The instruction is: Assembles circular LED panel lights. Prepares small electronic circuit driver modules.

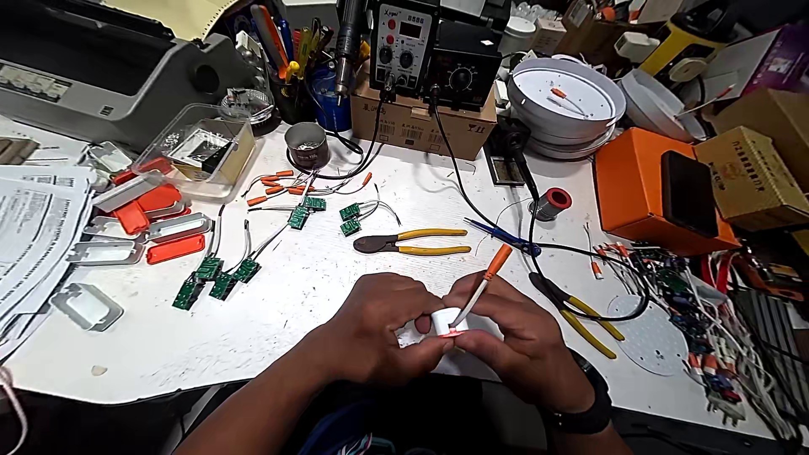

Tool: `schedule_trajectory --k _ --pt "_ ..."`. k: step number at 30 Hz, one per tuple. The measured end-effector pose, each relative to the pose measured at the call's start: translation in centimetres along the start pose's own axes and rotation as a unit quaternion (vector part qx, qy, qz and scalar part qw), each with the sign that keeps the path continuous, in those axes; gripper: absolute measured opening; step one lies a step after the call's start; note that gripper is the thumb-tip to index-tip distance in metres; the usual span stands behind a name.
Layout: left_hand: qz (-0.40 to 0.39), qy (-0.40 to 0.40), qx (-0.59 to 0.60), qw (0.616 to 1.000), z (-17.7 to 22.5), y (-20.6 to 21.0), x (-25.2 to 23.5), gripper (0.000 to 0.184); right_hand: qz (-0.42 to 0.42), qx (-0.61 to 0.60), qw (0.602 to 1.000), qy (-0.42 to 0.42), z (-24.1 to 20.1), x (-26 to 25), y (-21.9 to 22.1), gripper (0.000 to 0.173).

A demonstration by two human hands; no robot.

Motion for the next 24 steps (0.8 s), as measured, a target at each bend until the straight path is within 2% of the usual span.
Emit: schedule_trajectory --k 9,12,15,20,24 --pt "0.044 0.091 -0.056 0.993 0.5 0.6 0.4 0.027 0.046 0.075 0.99 -0.107 -0.5 1.3 1.7 0.025" --pt "0.066 0.082 -0.092 0.99 -0.2 0.3 0.0 0.028 0.067 0.071 0.993 -0.066 0.4 0.9 0.9 0.029" --pt "0.084 0.075 -0.09 0.99 -1.1 0.0 -0.2 0.025 0.044 0.012 0.999 -0.007 2.7 0.5 0.2 0.041" --pt "0.083 0.078 -0.098 0.989 -1.3 -0.8 0.1 0.025 0.039 0.03 0.999 0.013 5.0 0.9 -0.1 0.033" --pt "0.095 0.04 -0.048 0.994 -1.9 -1.5 0.5 0.023 0.064 0.037 0.997 0.01 4.1 0.7 -0.4 0.032"
Point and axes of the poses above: each hand's wrist, its own x-axis away from the middle knuckle, its own y-axis out of the palm, z = x × y, the point moved 6 cm from there along -x, towards the middle knuckle, and after that the axes turned 2 degrees about -x, right-handed, at the moved point
